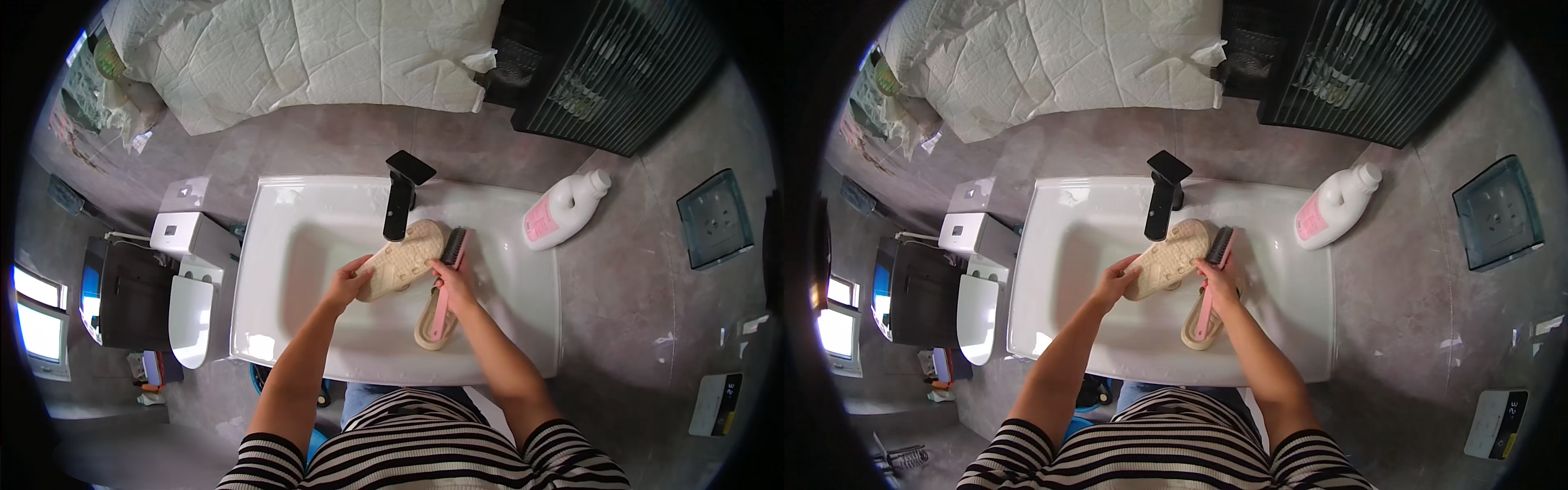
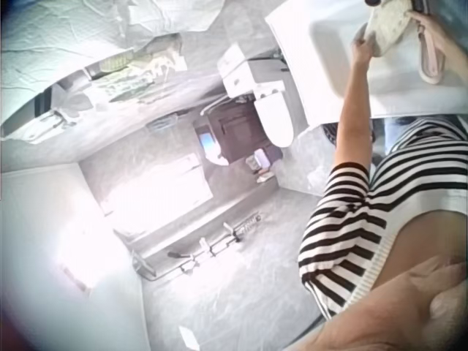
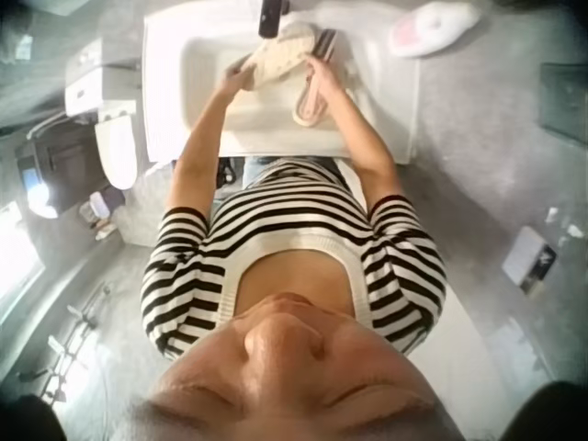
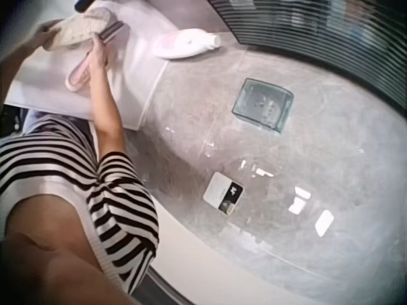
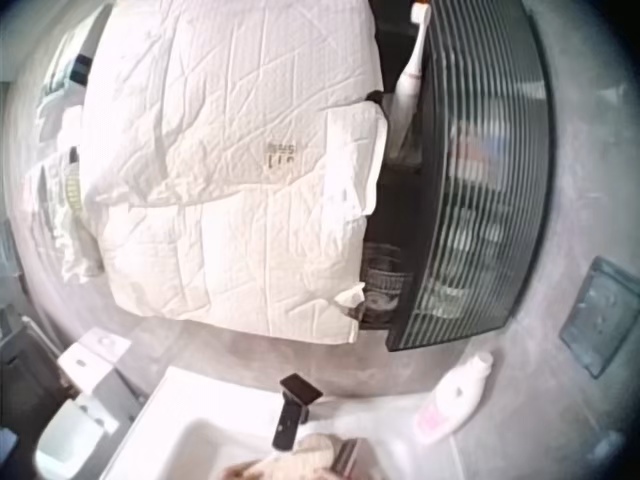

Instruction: The person washes multiple pairs of shoes and sandals in a bathroom sink. They rinse each pair under running water, scrub them by hand, and place them into blue plastic basins on the floor.

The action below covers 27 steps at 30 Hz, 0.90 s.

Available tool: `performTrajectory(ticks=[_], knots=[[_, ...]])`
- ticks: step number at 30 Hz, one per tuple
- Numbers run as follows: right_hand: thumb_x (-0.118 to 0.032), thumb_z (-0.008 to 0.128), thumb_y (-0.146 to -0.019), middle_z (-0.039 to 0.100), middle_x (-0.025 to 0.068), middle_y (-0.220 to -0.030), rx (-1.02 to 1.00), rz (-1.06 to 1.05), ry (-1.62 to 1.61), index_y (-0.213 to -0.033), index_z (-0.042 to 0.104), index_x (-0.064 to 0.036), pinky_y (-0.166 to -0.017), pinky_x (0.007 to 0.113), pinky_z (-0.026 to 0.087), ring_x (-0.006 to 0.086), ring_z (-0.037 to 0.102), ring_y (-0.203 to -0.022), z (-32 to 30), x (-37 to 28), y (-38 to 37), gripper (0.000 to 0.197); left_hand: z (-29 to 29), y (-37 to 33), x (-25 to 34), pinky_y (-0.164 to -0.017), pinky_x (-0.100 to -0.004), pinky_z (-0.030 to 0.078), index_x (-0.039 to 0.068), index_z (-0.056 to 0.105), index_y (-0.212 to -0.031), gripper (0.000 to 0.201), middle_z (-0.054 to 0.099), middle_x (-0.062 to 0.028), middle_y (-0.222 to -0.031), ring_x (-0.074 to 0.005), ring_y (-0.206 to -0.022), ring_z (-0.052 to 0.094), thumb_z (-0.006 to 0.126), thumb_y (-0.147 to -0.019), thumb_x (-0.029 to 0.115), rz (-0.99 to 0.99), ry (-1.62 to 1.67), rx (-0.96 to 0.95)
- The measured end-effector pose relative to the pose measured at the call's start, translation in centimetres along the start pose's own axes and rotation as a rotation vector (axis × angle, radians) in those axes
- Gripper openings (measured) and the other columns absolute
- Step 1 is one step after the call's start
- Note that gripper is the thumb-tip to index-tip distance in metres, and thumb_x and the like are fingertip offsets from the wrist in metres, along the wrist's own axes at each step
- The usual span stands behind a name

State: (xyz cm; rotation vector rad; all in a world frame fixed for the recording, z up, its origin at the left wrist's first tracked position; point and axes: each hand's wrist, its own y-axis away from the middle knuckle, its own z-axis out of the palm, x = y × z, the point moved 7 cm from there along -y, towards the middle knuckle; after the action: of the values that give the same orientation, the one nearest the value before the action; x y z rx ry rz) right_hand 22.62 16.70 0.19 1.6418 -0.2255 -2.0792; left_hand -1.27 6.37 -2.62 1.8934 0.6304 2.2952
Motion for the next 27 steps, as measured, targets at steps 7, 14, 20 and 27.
performTrajectory(ticks=[7,14,20,27], knots=[[-0.007,0.073,-0.083,0.062,-0.0003,-0.090,-0.003,-0.035,0.073,-0.124,0.047,-0.0138,-0.048,0.021,0.042,0.0072,0.061,-0.066,-2.3,-3.0,0.9,0.049,4.2,1.4,3.7,-0.086,-0.0293,0.050,0.004,0.060,-0.123,0.045,0.067,-0.0051,-0.108,-0.0121,-0.098,0.061,0.076,-0.083,0.016,-0.126,-0.129,-0.230],[-0.004,0.070,-0.080,0.057,0.0127,-0.127,-0.008,-0.415,0.559,-0.147,0.034,-0.0060,-0.093,0.033,0.047,0.0224,0.058,-0.114,-5.0,-2.6,1.4,0.076,4.1,4.9,3.7,-0.082,-0.0364,0.050,0.005,0.051,-0.114,0.044,0.064,-0.0134,-0.102,-0.0275,-0.094,0.063,0.073,-0.077,0.011,0.051,-0.481,-0.047],[-0.008,0.073,-0.077,0.047,0.0215,-0.138,0.076,-0.284,0.881,-0.149,0.028,-0.0066,-0.102,0.038,0.043,0.0307,0.049,-0.126,-6.7,-1.8,2.6,0.085,8.5,6.7,-0.8,-0.089,-0.0486,0.048,0.003,0.036,-0.124,0.060,0.058,-0.0289,-0.113,-0.0470,-0.107,0.057,0.073,-0.078,0.013,0.247,-0.753,-0.009],[-0.017,0.070,-0.080,0.037,0.0285,-0.139,0.169,-0.450,1.475,-0.150,0.028,-0.0119,-0.096,0.053,0.043,0.0463,0.046,-0.120,-6.6,-2.7,6.8,0.082,13.1,5.3,-1.0,-0.100,-0.0451,0.044,0.008,0.040,-0.138,0.076,0.049,-0.0224,-0.136,-0.0403,-0.123,0.050,0.071,-0.078,0.044,0.214,-0.896,-0.067]])
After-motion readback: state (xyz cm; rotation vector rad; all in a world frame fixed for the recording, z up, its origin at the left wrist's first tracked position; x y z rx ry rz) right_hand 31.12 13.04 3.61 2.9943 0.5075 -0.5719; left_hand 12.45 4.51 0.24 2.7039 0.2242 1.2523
